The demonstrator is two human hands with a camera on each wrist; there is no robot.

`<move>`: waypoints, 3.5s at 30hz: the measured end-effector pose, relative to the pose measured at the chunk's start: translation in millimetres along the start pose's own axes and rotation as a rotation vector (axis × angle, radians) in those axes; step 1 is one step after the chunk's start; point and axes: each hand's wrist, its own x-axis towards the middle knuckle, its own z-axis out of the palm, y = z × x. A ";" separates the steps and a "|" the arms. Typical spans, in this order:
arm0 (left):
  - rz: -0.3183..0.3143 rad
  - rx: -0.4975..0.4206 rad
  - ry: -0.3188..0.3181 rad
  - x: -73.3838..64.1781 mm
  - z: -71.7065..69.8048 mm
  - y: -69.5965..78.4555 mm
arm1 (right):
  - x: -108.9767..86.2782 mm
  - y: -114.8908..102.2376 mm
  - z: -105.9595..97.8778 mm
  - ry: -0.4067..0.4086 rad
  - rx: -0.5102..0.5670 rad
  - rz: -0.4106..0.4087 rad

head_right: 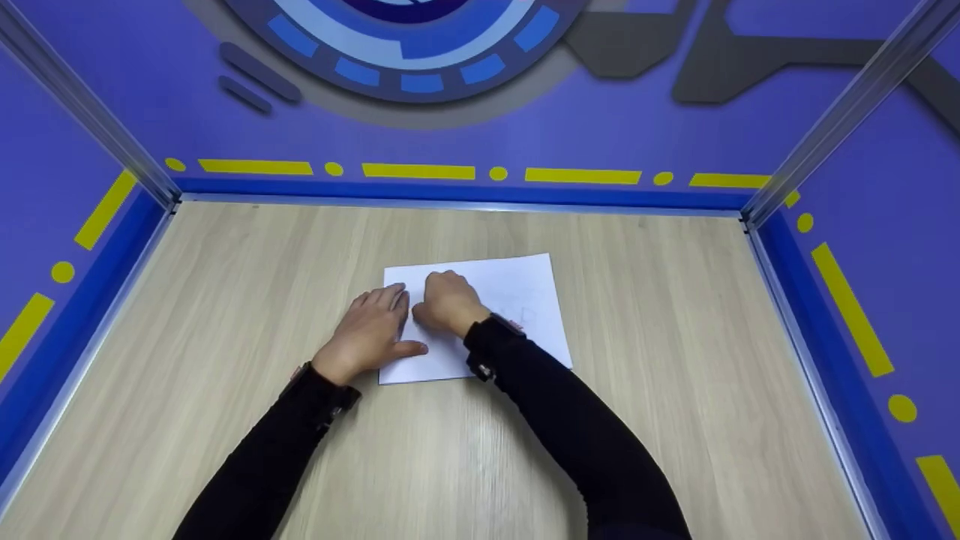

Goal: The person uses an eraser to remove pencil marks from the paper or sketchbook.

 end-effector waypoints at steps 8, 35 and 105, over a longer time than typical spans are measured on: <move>-0.003 0.040 0.005 -2.7 -8.0 2.1 | -17.0 48.6 -16.8 0.052 0.093 0.069; -0.016 -0.009 -0.039 -0.8 -4.5 3.8 | -54.5 117.6 -50.0 0.102 0.111 0.196; 0.016 -0.033 -0.034 -2.2 -7.0 -3.1 | -38.1 59.2 -22.9 0.034 0.179 0.056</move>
